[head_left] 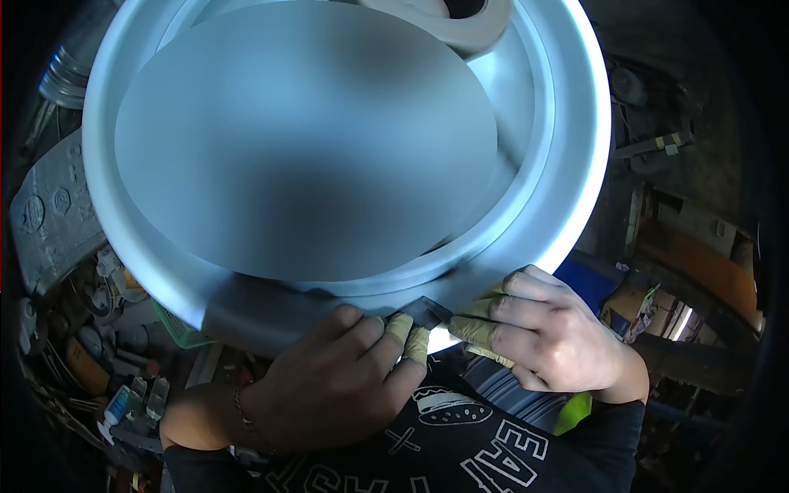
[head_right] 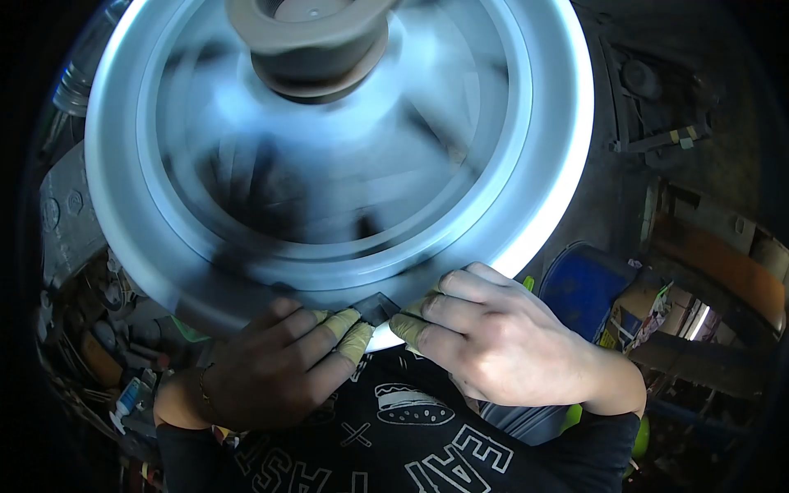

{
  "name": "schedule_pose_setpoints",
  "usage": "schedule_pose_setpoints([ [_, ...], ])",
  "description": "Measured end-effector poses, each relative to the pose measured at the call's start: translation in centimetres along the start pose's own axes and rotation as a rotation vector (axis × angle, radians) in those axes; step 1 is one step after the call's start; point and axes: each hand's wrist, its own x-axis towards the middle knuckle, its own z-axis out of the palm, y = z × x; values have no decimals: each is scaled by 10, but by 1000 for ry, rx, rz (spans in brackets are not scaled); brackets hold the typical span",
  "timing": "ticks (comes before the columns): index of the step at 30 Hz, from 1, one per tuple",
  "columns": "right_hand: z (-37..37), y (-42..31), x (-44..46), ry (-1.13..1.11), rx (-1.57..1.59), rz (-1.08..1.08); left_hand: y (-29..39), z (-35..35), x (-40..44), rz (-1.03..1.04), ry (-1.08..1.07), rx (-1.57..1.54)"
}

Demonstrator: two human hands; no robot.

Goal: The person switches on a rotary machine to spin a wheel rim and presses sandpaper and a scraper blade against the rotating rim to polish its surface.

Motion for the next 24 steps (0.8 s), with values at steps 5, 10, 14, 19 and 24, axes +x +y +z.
schedule_pose_setpoints([
  [5,2,3,2,-7,-3,3,-1,0,1,-5,-37,17],
  [10,5,6,5,10,10,-5,-2,-4,3,-12,-100,10],
  [14,5,7,6,14,4,-13,-3,-6,5,-15,-137,21],
  [19,4,10,7,-17,-13,-15,-3,-6,6,-24,-149,23],
  [24,1,12,9,-81,6,-13,-3,-6,6,-51,-162,15],
])
